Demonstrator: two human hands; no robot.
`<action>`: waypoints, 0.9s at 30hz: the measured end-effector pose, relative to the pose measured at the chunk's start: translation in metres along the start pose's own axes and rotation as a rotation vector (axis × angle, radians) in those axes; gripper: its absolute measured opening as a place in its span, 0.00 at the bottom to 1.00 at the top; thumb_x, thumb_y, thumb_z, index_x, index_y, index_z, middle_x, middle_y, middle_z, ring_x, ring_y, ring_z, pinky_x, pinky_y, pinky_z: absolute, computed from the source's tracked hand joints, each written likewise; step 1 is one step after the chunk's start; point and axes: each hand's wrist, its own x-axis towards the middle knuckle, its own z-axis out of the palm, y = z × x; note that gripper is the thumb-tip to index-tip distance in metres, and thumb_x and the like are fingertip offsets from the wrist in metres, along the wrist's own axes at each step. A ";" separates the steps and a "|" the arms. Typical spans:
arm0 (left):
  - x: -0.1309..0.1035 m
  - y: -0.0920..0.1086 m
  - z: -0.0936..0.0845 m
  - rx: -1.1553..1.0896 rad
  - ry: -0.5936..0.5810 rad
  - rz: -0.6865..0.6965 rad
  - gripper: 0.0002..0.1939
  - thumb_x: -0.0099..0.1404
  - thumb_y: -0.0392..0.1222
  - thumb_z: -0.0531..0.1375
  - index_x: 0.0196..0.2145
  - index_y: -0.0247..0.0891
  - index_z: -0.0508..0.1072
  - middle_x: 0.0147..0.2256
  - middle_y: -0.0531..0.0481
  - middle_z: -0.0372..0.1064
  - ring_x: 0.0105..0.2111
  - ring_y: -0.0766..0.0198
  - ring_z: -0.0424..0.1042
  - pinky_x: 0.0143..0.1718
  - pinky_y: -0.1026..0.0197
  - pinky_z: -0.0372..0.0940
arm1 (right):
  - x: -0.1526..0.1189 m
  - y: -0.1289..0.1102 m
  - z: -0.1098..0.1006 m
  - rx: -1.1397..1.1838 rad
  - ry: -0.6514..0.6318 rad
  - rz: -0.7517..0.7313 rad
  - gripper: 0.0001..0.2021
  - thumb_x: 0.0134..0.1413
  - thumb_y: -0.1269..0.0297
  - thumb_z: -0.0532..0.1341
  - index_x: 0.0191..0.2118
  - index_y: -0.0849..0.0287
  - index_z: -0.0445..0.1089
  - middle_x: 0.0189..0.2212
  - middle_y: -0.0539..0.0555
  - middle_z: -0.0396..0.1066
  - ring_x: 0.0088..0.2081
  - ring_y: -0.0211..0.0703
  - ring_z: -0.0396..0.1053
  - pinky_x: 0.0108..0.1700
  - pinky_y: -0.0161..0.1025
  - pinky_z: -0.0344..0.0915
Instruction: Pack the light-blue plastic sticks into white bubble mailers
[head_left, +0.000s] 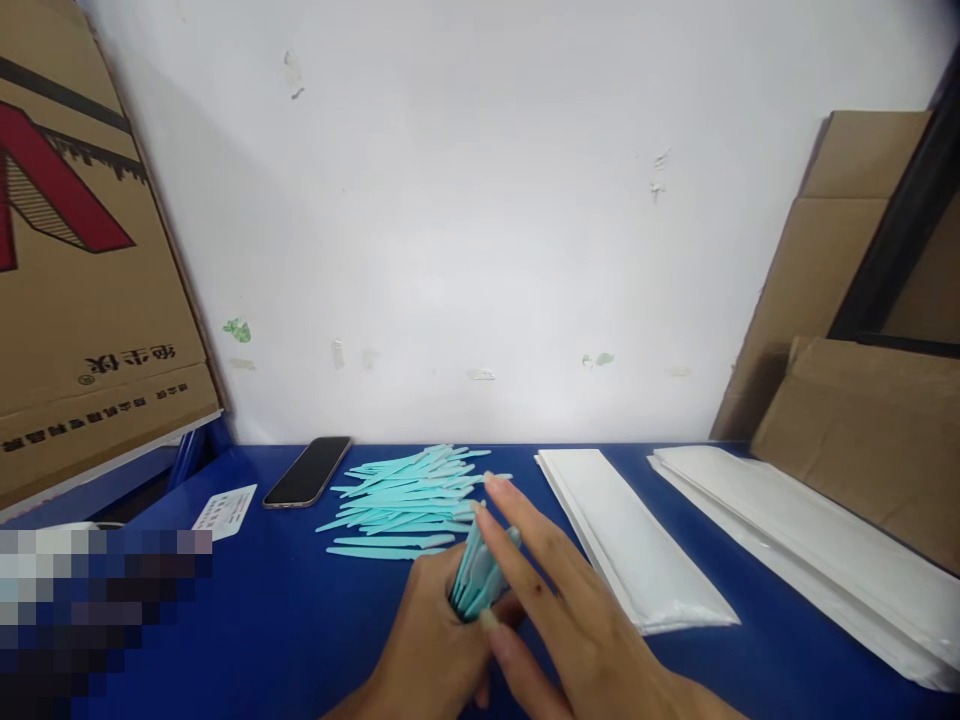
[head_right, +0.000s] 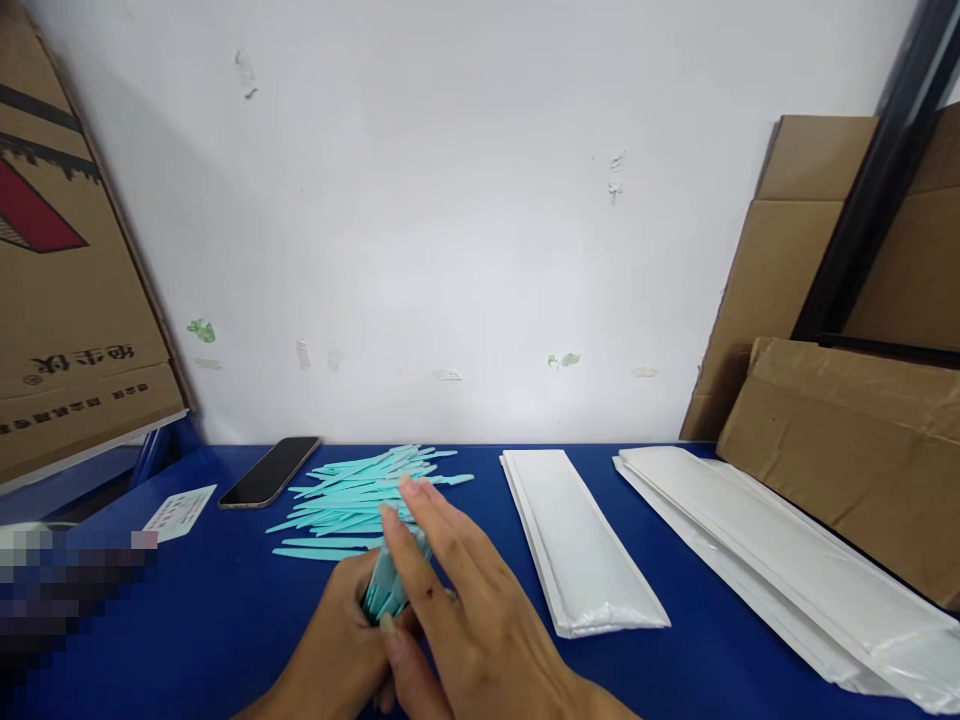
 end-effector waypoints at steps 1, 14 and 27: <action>0.000 0.000 0.000 0.006 0.001 0.001 0.16 0.61 0.47 0.63 0.24 0.39 0.62 0.18 0.58 0.57 0.14 0.71 0.56 0.13 0.68 0.50 | 0.000 0.000 0.000 -0.002 -0.014 0.032 0.35 0.61 0.73 0.54 0.71 0.66 0.42 0.72 0.63 0.39 0.70 0.53 0.46 0.66 0.48 0.58; 0.005 0.004 -0.006 -0.100 0.079 -0.119 0.20 0.64 0.60 0.60 0.31 0.39 0.67 0.21 0.59 0.58 0.20 0.69 0.55 0.20 0.67 0.55 | -0.008 0.009 0.005 0.227 -0.096 0.321 0.37 0.67 0.61 0.54 0.73 0.52 0.31 0.73 0.56 0.39 0.71 0.50 0.44 0.67 0.51 0.57; 0.014 0.020 -0.031 -0.439 0.284 -0.167 0.24 0.68 0.64 0.53 0.36 0.40 0.72 0.48 0.47 0.73 0.50 0.55 0.69 0.44 0.59 0.68 | 0.006 -0.001 0.021 1.275 -0.309 0.857 0.29 0.60 0.39 0.56 0.55 0.58 0.68 0.44 0.58 0.72 0.48 0.49 0.72 0.47 0.44 0.71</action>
